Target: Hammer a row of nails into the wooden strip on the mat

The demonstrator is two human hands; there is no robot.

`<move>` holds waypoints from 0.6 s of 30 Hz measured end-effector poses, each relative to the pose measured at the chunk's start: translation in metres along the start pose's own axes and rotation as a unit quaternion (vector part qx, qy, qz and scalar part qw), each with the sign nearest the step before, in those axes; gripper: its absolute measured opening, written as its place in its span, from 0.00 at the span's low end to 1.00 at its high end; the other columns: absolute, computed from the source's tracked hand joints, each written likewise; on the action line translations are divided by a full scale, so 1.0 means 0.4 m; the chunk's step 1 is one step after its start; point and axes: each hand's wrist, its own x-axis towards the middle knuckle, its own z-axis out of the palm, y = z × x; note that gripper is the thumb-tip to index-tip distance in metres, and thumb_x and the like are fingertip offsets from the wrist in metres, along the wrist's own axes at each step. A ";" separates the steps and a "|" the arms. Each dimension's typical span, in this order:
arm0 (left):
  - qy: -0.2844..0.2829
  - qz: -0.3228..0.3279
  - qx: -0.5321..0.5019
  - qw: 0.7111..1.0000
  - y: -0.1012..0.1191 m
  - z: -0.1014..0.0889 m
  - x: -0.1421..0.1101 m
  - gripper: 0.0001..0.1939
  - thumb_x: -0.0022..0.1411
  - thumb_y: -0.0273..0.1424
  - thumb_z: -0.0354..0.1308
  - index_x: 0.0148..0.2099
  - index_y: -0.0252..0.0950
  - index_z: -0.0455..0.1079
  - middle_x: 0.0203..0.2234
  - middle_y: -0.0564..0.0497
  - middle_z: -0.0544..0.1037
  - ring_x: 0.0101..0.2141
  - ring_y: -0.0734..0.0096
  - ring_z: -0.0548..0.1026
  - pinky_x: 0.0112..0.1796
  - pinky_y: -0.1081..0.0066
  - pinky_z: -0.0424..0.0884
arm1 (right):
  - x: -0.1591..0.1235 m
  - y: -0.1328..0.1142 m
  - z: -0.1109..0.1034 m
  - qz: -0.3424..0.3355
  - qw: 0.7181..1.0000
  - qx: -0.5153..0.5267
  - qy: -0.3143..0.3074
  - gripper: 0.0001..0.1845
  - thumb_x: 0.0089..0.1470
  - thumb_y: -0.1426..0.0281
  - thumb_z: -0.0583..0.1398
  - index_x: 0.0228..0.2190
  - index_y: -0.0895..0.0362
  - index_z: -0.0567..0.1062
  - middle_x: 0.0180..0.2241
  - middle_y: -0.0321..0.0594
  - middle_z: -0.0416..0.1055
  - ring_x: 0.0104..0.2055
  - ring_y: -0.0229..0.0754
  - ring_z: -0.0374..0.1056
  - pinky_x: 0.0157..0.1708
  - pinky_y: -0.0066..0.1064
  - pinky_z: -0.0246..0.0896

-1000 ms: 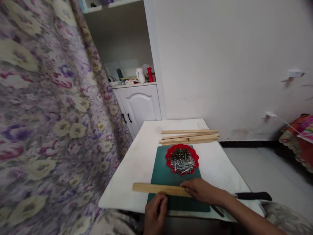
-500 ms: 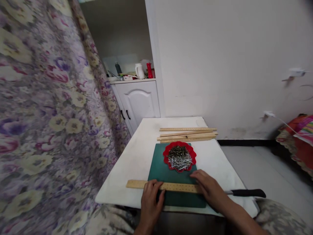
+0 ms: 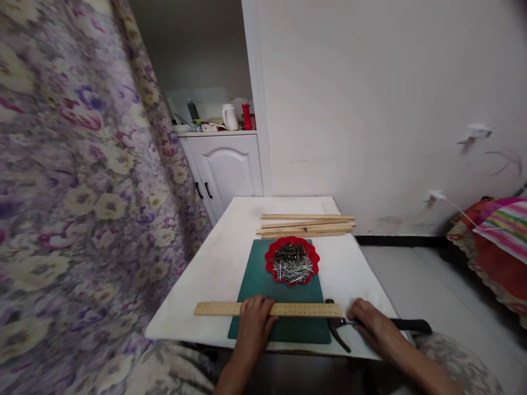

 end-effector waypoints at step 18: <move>-0.002 -0.019 0.004 1.000 -0.106 -0.032 -0.032 0.13 0.59 0.34 0.57 0.47 0.42 0.70 0.41 0.47 0.73 0.43 0.59 0.70 0.45 0.58 0.62 | -0.010 -0.138 -0.106 0.135 0.783 0.599 0.101 0.17 0.55 0.57 0.58 0.39 0.57 0.68 0.17 0.25 0.58 0.12 0.27 0.45 0.11 0.22 0.46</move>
